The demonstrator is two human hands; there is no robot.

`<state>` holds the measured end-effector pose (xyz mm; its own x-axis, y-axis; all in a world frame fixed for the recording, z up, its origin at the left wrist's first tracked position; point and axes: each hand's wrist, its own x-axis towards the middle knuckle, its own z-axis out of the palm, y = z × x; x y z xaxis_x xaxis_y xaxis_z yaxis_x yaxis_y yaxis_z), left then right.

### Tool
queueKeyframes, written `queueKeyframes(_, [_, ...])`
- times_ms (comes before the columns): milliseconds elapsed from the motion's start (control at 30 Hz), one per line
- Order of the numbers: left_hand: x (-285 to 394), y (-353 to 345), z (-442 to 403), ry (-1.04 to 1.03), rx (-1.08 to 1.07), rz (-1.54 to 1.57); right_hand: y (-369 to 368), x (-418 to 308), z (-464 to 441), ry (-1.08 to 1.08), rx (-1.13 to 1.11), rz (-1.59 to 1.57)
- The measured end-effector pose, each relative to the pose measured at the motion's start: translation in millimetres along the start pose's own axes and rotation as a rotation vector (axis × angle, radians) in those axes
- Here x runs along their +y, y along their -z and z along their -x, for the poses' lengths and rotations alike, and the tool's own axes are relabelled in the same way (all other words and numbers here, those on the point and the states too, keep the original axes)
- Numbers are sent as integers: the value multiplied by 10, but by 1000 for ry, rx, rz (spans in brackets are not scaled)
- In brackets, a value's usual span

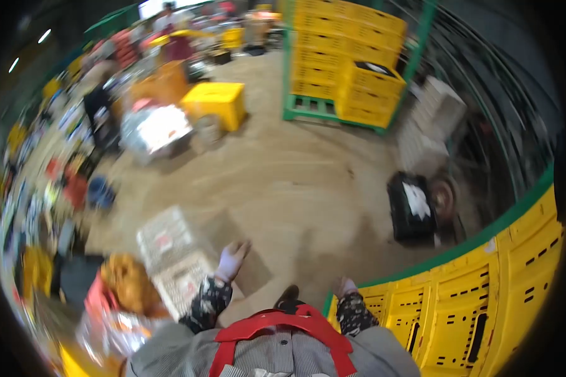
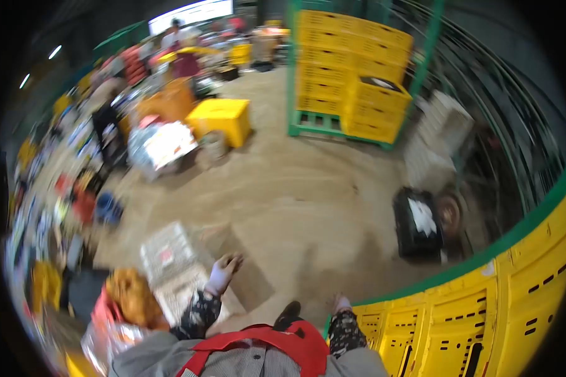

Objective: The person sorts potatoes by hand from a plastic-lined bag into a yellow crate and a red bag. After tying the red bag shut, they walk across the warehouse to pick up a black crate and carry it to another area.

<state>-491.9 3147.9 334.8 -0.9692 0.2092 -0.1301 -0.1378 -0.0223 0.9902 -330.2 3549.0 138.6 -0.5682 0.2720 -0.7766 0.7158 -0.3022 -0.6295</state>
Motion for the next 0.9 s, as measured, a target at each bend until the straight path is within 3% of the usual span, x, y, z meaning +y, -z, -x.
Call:
queueKeyframes(67, [-202,-138,-320,265,55,-33,310,-173,-489,203,-3,727])
queueKeyframes(167, [-102,-460,-722,360,63,-1,517,-774,-774,343,-17,1484])
queueKeyframes(233, [-140,-532,-1167,377,26,-24,509,-1480,-491,348,-68,2390])
queueKeyframes(300, [-155,-668,-1730,401,32,-63,860,-1482,-1084,242,96,1332])
queueKeyframes(367, [-200,-894,-2421,487,91,-142,1115,-1592,-1444,129,186,800])
queueKeyframes(467, [-393,-1259,-3632,485,-97,-202,1489,-1627,-1888,31,241,574])
queueKeyframes(600, [52,-2805,-5084,347,-332,-323,1926,-1539,-2270,33,55,671])
queueKeyframes(700, [287,-4314,-5969,277,-580,-410,2142,-956,-2818,-155,264,-924])
queueKeyframes(767, [278,-5412,-6385,235,-738,-439,2237,-1244,-2572,-102,603,-843])
queueKeyframes(833, [231,-6541,-6545,203,-866,-413,2419,-1468,-2472,-260,873,-961])
queueKeyframes(867, [222,-7083,-6545,215,-933,-363,2565,-1493,-2521,-446,972,-1132])
queueKeyframes(900, [160,-7607,-6540,239,-984,-362,2614,-1045,-2818,-519,1043,-849])
